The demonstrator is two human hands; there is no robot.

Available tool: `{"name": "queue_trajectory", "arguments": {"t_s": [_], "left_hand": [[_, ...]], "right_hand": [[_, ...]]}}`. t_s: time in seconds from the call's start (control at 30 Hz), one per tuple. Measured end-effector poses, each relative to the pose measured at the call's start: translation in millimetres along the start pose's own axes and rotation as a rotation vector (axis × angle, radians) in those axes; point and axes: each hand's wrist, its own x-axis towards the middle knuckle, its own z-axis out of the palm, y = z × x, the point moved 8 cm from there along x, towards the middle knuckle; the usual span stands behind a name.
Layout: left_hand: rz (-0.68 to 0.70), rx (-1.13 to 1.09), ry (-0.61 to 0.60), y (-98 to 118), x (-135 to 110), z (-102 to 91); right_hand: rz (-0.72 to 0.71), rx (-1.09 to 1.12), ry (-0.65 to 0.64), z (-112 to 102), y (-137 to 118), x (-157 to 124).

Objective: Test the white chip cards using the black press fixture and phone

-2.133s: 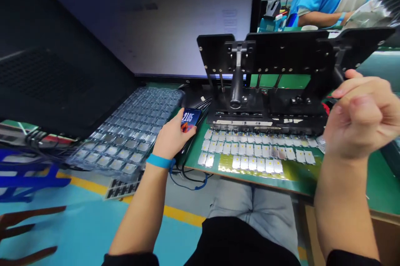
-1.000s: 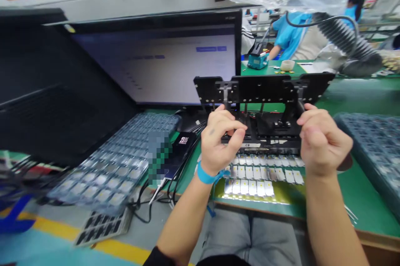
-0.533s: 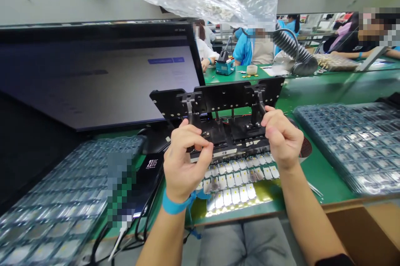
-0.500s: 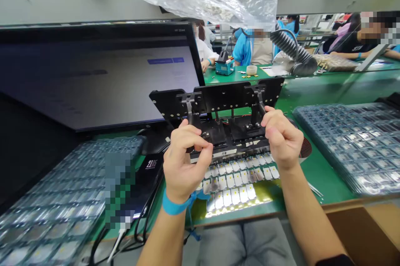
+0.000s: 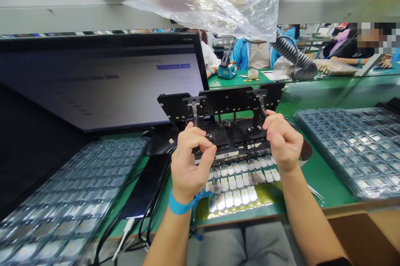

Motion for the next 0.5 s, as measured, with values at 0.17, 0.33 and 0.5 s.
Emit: {"name": "queue_trajectory", "arguments": {"t_s": [0.17, 0.33, 0.5], "left_hand": [[-0.012, -0.009, 0.002, -2.5, -0.2, -1.9], [-0.028, -0.044, 0.017, -4.3, -1.9, -2.2], [-0.026, -0.039, 0.01, -3.5, -0.6, -2.3]], "right_hand": [[0.009, -0.022, -0.014, 0.8, 0.2, 1.0], [0.005, -0.028, -0.02, 0.2, 0.6, 0.2], [0.005, -0.017, -0.031, 1.3, 0.2, 0.4]]}}
